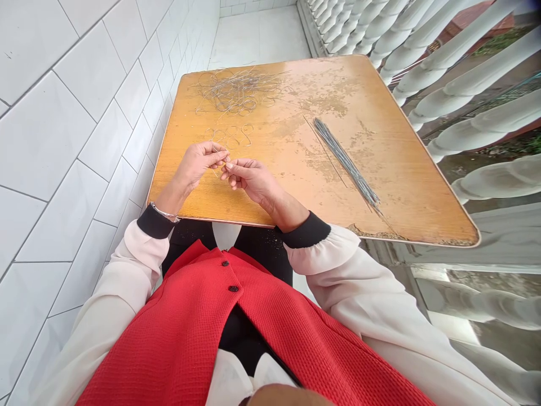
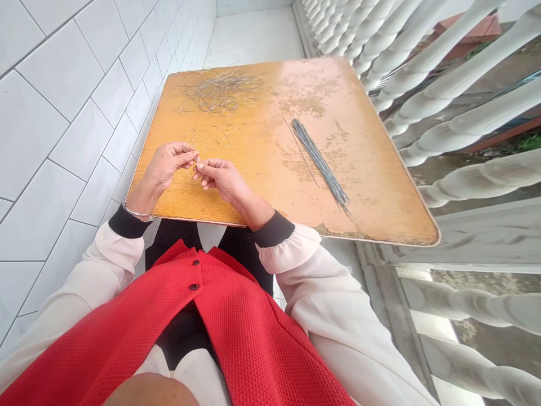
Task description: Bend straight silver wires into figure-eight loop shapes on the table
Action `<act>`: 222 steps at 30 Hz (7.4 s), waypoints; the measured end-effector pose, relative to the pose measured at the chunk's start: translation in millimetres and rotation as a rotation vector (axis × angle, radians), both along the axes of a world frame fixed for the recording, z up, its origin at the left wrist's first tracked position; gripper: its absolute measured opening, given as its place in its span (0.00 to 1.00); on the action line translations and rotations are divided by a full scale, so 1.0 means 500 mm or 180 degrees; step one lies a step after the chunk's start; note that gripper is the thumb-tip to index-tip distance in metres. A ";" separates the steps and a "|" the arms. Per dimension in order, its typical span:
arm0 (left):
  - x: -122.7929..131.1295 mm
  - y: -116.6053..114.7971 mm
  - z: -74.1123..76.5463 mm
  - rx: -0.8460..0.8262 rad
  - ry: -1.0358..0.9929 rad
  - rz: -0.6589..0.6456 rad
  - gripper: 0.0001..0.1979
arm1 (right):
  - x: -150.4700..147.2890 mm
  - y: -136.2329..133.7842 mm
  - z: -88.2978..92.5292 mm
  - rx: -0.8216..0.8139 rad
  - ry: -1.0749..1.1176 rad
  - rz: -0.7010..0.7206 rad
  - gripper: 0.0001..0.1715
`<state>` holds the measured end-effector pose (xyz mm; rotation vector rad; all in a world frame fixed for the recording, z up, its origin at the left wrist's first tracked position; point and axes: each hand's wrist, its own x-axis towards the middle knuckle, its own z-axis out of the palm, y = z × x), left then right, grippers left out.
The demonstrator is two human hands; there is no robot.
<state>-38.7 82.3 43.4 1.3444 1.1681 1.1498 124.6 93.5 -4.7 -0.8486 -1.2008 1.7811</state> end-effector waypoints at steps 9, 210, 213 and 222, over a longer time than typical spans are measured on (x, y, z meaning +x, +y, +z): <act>-0.006 0.001 0.004 -0.0041 0.0312 -0.0232 0.07 | -0.001 -0.005 -0.001 0.0358 0.0010 -0.0350 0.22; -0.046 0.013 0.002 0.0812 0.0822 -0.0403 0.11 | -0.016 -0.010 0.006 0.0147 0.0027 -0.0390 0.13; -0.047 0.013 0.000 0.0901 0.0928 -0.0378 0.10 | -0.015 -0.011 0.007 0.0130 0.0024 -0.0395 0.12; -0.059 -0.016 -0.022 0.1350 0.0874 0.0664 0.12 | -0.008 -0.001 0.001 0.0229 0.0078 -0.0661 0.14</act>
